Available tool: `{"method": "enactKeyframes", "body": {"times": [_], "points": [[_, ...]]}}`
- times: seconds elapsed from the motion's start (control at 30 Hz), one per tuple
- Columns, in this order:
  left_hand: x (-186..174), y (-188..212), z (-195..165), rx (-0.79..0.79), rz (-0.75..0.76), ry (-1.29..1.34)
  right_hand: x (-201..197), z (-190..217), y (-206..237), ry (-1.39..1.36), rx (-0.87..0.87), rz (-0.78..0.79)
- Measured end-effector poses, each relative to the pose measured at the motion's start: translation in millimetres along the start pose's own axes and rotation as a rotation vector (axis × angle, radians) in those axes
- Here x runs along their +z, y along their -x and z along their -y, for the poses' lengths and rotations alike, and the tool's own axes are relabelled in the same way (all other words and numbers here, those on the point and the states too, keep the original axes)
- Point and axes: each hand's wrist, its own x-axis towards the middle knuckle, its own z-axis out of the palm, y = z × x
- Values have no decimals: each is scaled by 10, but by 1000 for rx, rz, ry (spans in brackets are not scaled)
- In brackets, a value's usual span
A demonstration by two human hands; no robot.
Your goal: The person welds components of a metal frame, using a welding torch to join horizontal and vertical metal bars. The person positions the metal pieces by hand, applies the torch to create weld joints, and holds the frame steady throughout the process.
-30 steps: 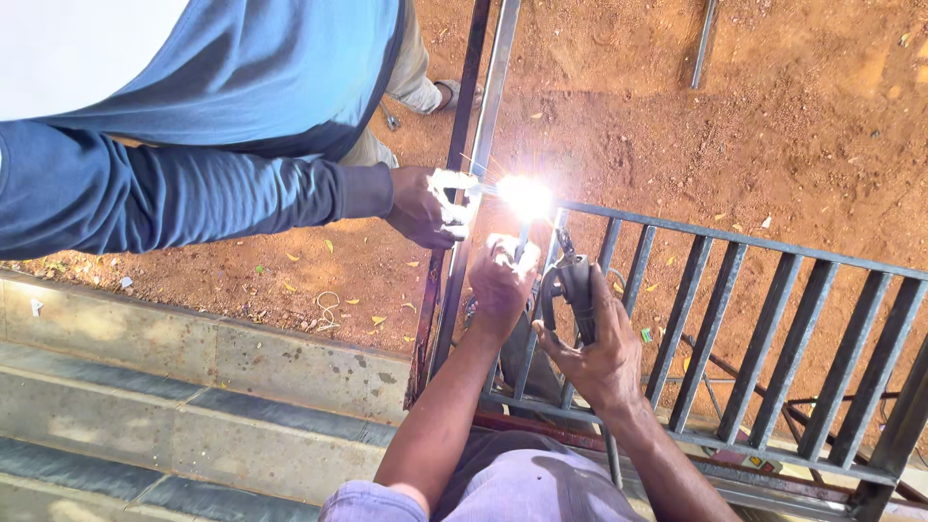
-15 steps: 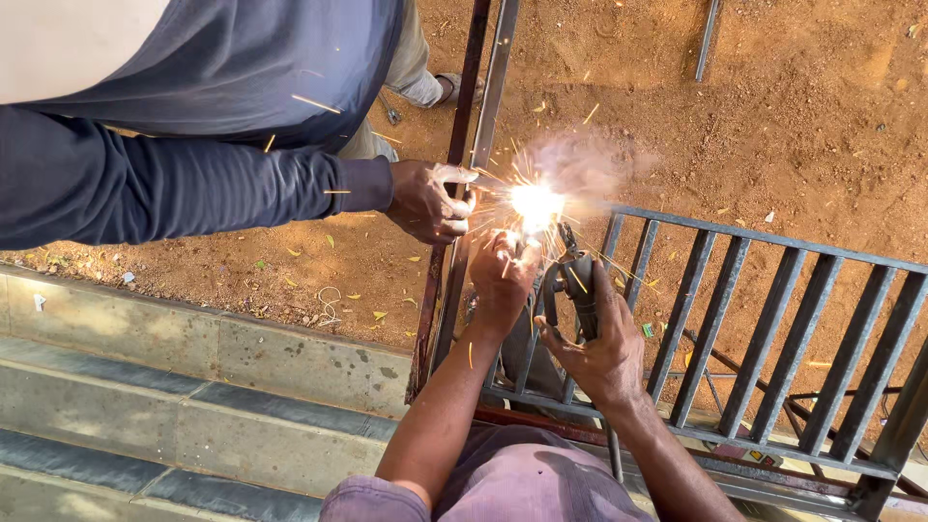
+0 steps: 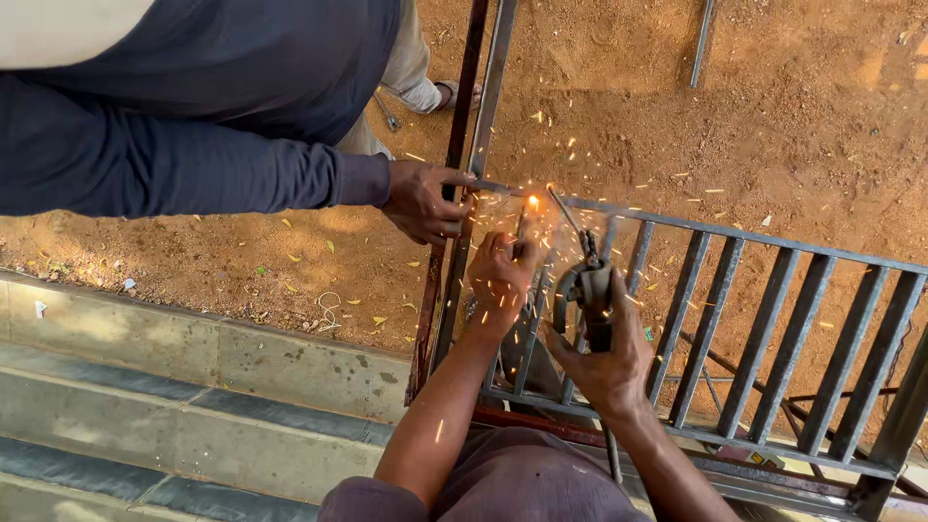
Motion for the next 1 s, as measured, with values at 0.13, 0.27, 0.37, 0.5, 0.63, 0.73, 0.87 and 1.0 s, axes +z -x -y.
{"method": "enactKeyframes", "body": {"times": [0.13, 0.27, 0.37, 0.5, 0.63, 0.73, 0.87, 1.0], "points": [[-56, -79, -178, -373, 261, -48, -94, -37, 102, -55, 86, 3], [-71, -109, -187, -387, 338, -61, -208, -62, 203, -42, 256, 23], [-129, -61, -204, -567, 639, -133, -308, -104, 308, -41, 152, -31], [-487, 102, -325, -425, 673, -159, -394, -139, 531, -57, 246, -74], [-971, 249, -488, -501, 855, -160, -458, -136, 717, -116, 281, -115], [-1198, 328, -590, -540, 943, -203, -515, -56, 913, -40, 263, -140], [-1304, 411, -613, -499, 886, -171, -539, 73, 1201, -25, 274, -169], [-1272, 478, -538, -419, 860, -111, -538, 205, 1611, -79, 377, -212]]}}
